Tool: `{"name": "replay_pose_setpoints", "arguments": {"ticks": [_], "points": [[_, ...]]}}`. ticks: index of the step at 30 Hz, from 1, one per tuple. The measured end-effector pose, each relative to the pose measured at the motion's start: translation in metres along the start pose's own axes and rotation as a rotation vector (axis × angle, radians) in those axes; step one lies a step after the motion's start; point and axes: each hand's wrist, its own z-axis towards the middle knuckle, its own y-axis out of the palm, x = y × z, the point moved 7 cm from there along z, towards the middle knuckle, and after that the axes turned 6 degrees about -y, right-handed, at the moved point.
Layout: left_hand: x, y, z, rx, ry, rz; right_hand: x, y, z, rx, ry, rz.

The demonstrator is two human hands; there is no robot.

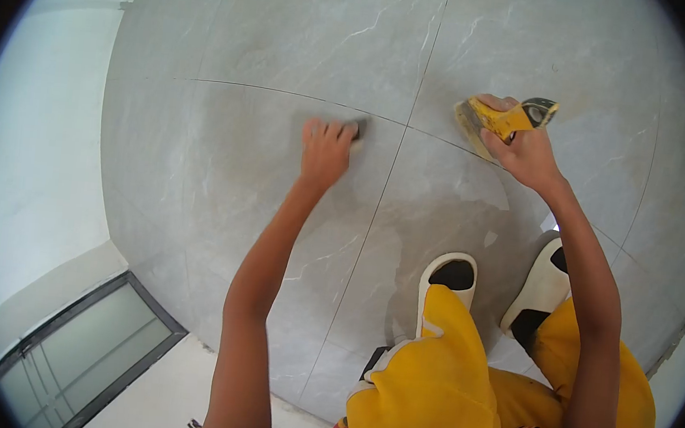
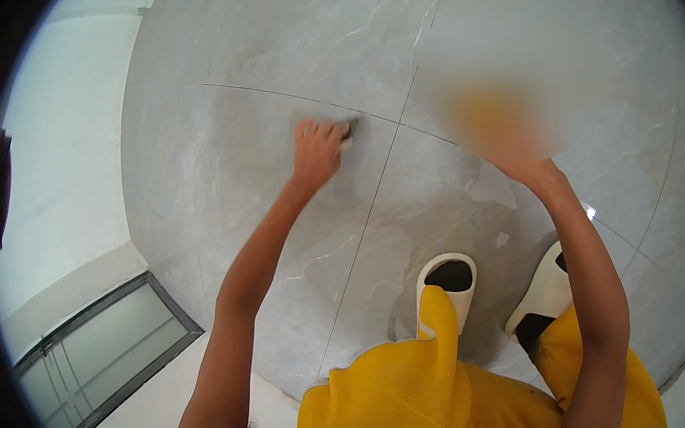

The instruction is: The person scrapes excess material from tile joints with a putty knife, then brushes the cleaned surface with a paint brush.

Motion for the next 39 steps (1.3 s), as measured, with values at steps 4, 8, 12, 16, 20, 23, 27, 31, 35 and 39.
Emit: {"name": "replay_pose_setpoints", "arguments": {"ticks": [4,8,12,16,20,23,27,31,35,39], "points": [[0.017,0.012,0.008,0.005,0.209,-0.041,-0.022,0.0,-0.007,0.371,-0.283,-0.119],[-0.098,-0.015,0.054,-0.081,-0.488,0.099,-0.043,0.095,-0.029,0.161,-0.046,0.179],[-0.105,-0.086,0.066,0.2,-0.612,-0.352,-0.056,0.178,0.01,-0.344,-0.191,0.052],[-0.11,-0.105,0.02,0.128,-0.823,-0.741,0.03,0.044,0.145,0.175,0.05,-0.061],[-0.097,-0.107,0.001,0.092,-0.899,-0.79,0.032,-0.065,0.189,0.367,-0.097,-0.551],[-0.08,-0.099,0.009,0.107,-0.882,-0.752,0.029,-0.019,0.16,0.193,0.029,-0.243],[-0.066,-0.07,0.059,0.134,-0.72,-0.692,-0.002,0.085,0.089,-0.048,-0.177,-0.042],[-0.041,-0.012,0.083,0.061,-0.713,-0.607,0.06,-0.006,0.062,0.635,0.02,0.249],[0.017,0.028,0.127,0.087,-0.562,-0.657,0.077,-0.071,-0.002,0.653,0.086,0.21],[0.02,0.018,0.162,-0.017,-0.544,-0.756,0.087,-0.102,-0.058,0.635,0.197,0.248]]}}
